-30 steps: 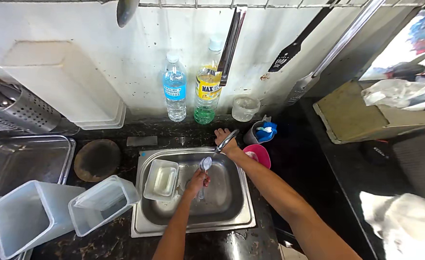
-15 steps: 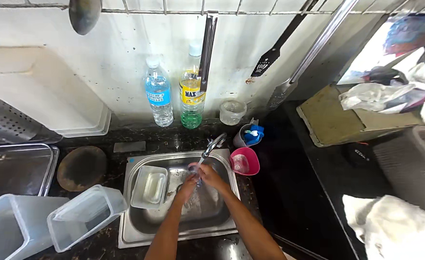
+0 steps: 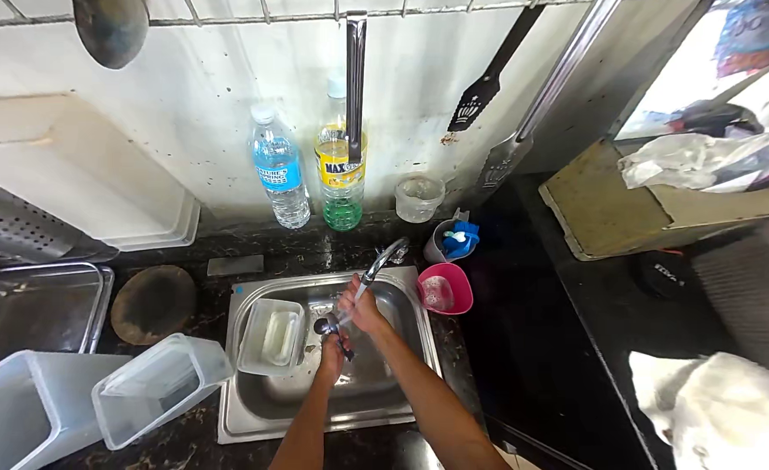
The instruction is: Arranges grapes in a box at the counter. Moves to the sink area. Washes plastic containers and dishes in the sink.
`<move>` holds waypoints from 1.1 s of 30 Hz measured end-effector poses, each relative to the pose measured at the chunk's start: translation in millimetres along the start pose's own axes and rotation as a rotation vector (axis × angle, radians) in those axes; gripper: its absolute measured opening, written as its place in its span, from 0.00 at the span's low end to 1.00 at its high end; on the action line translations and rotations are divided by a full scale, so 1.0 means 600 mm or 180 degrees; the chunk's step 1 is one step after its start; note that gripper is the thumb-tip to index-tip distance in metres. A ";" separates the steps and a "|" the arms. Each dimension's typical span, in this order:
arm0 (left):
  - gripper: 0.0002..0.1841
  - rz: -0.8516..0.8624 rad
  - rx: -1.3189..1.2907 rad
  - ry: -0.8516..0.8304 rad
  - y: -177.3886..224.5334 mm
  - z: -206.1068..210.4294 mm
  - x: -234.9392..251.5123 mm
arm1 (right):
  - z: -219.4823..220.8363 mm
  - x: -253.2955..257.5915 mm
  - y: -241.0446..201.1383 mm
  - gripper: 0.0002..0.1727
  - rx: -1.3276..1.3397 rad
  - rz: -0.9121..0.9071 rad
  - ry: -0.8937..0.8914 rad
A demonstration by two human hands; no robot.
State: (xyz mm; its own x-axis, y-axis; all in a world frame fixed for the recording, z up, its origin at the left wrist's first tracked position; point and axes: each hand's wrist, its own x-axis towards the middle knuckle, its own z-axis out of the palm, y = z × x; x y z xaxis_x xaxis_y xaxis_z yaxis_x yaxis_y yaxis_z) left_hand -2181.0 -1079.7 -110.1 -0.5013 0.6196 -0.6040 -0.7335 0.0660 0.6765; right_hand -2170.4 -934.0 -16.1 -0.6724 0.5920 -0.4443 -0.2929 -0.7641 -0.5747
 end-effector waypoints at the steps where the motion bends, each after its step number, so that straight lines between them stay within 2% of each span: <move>1: 0.19 -0.0046 0.0035 0.0016 -0.003 -0.002 -0.002 | 0.004 -0.003 0.001 0.26 -0.0193 0.0020 0.0165; 3: 0.15 -0.0063 0.0143 -0.0031 -0.001 0.003 -0.002 | -0.010 -0.003 0.006 0.15 -0.1305 -0.0211 0.0237; 4: 0.13 0.0002 0.0204 -0.0133 -0.001 0.007 0.003 | -0.023 -0.001 0.005 0.13 -0.2086 -0.0344 0.0227; 5: 0.12 0.0070 0.0266 -0.0234 0.002 0.013 0.008 | -0.034 -0.001 0.000 0.17 -0.2726 -0.0363 0.0141; 7: 0.12 0.0185 0.0395 -0.0415 0.013 0.034 0.015 | -0.043 -0.008 -0.007 0.23 -0.3128 -0.0193 -0.0128; 9: 0.12 0.0219 0.0662 -0.0581 0.033 0.063 0.015 | -0.052 -0.019 -0.009 0.26 -0.2964 -0.0128 -0.0592; 10: 0.13 0.0179 0.0862 -0.0616 0.047 0.078 0.011 | -0.056 -0.024 -0.011 0.25 -0.2938 -0.0225 -0.0807; 12: 0.21 -0.0065 0.1091 -0.0737 0.079 0.097 0.004 | -0.061 -0.033 -0.017 0.19 -0.3169 -0.0592 -0.0988; 14: 0.20 -0.0293 0.1067 -0.0673 0.102 0.117 0.011 | -0.070 -0.040 -0.023 0.14 -0.3317 -0.1003 -0.0748; 15: 0.19 -0.0437 0.0956 -0.0606 0.114 0.126 0.016 | -0.073 -0.045 -0.025 0.15 -0.3293 -0.1157 -0.0522; 18: 0.25 -0.0749 0.0722 -0.0418 0.142 0.154 0.046 | -0.075 -0.059 -0.027 0.17 -0.3114 -0.1746 -0.0073; 20: 0.30 -0.0757 0.0640 -0.0353 0.154 0.173 0.064 | -0.068 -0.066 -0.014 0.18 -0.3036 -0.2042 0.0039; 22: 0.35 -0.0494 0.0560 -0.0308 0.155 0.186 0.074 | -0.054 -0.067 0.003 0.18 -0.3015 -0.2202 0.0178; 25: 0.25 0.0572 0.1089 0.0179 0.141 0.197 0.057 | -0.024 -0.051 0.013 0.15 -0.2971 -0.2121 0.0341; 26: 0.26 0.0753 0.1284 0.0235 0.137 0.192 0.044 | -0.016 -0.043 0.010 0.14 -0.2960 -0.2077 0.0333; 28: 0.32 0.0856 0.1058 0.0171 0.120 0.170 0.023 | -0.008 -0.025 0.004 0.11 -0.2927 -0.1911 0.0184; 30: 0.36 0.0665 0.0841 -0.0021 0.094 0.141 -0.010 | 0.001 -0.013 -0.001 0.10 -0.2573 -0.1611 0.0038; 33: 0.31 0.0636 0.0942 0.0128 0.064 0.138 -0.065 | 0.026 -0.011 -0.005 0.17 -0.2000 -0.0950 -0.0012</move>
State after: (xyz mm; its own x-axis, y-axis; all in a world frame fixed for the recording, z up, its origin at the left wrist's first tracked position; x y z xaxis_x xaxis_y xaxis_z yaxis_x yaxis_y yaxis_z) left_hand -2151.5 -1036.6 -25.4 -0.6434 0.6123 -0.4595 -0.4574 0.1738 0.8721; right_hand -2175.7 -939.8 -0.7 -0.6270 0.7519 -0.2037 -0.0175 -0.2751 -0.9613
